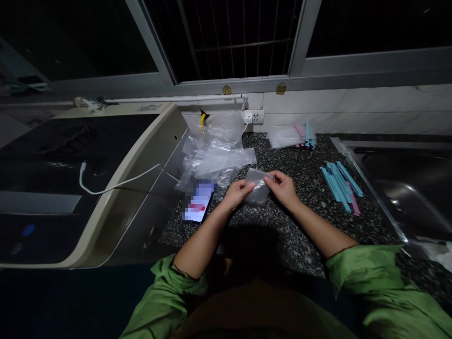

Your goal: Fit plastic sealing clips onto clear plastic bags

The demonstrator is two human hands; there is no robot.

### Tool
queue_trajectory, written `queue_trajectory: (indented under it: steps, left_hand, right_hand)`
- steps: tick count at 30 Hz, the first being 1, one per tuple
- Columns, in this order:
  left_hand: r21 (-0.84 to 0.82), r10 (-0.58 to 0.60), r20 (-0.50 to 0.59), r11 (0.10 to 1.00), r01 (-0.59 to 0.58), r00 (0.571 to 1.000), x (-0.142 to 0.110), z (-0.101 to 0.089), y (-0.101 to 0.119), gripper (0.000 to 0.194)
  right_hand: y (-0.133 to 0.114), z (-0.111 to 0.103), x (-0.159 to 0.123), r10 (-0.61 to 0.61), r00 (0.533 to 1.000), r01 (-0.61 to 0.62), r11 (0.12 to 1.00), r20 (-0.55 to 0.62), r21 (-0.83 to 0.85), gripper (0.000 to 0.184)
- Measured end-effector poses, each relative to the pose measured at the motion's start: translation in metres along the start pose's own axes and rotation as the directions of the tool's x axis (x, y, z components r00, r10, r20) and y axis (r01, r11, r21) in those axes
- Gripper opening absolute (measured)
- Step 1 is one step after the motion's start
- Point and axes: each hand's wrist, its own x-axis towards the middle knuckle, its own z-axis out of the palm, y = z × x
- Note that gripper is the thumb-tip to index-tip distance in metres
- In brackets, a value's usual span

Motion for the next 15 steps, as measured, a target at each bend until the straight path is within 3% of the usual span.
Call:
queue_trajectory:
  steps: [3, 7, 15]
  left_hand:
    - [-0.049, 0.043, -0.073, 0.998, -0.046, 0.996, 0.002, -0.001, 0.001, 0.042]
    - [-0.129, 0.084, -0.158, 0.986, -0.104, 0.984, 0.003, -0.002, 0.003, 0.04]
    - [-0.264, 0.032, -0.159, 0.962, -0.073, 0.987, 0.006, -0.002, 0.005, 0.026]
  right_hand:
    - [0.0, 0.003, -0.002, 0.031, 0.991, -0.034, 0.999, 0.127, 0.021, 0.041]
    - [0.002, 0.01, -0.007, 0.077, 0.946, -0.068, 0.997, 0.316, -0.038, 0.041]
    - [0.006, 0.013, -0.008, 0.074, 0.942, -0.061, 0.997, 0.328, -0.049, 0.039]
